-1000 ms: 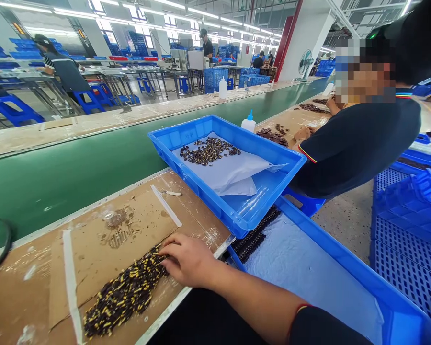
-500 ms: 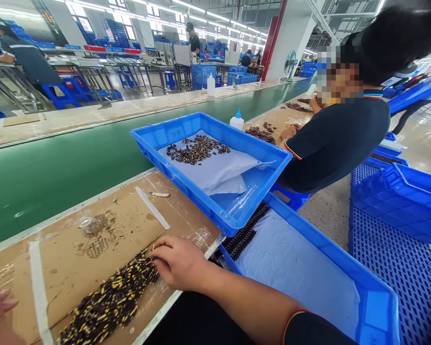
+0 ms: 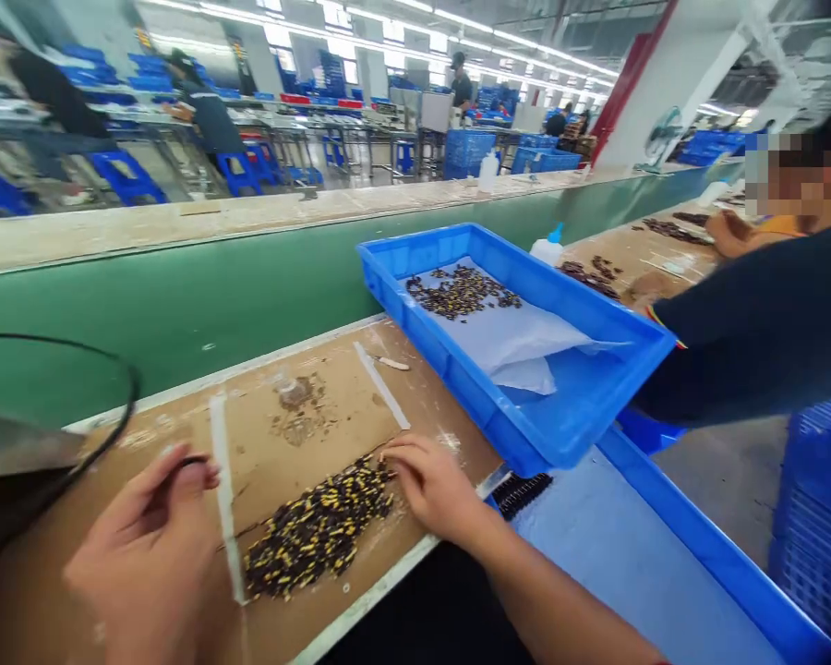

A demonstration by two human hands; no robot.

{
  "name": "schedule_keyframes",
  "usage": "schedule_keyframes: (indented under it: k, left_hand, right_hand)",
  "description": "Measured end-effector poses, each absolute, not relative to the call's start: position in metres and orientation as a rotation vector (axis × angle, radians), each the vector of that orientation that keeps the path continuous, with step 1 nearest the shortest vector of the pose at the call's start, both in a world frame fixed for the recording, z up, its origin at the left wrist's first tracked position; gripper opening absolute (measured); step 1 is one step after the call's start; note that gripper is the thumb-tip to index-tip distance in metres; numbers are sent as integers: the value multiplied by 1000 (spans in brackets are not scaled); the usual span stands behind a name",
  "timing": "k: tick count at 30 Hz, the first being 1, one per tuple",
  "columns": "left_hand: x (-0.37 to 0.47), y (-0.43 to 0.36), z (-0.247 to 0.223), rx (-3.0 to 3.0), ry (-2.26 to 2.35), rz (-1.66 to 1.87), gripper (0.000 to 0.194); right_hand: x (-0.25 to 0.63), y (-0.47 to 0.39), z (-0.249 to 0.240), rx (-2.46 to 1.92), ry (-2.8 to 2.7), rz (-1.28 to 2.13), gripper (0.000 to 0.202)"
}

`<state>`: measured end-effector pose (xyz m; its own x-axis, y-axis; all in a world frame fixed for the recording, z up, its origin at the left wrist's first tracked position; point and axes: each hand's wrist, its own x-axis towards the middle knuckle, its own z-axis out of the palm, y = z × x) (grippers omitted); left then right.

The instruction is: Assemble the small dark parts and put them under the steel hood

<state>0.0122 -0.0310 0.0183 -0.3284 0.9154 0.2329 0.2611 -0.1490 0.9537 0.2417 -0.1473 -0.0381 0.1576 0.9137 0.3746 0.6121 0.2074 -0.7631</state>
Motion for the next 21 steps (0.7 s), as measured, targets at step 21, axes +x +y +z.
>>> schedule_keyframes:
  k: [21]
  left_hand:
    - [7,-10,-13,801,1027,1426,55]
  right_hand:
    - [266,-124,-7,-1642,-1500,671,12]
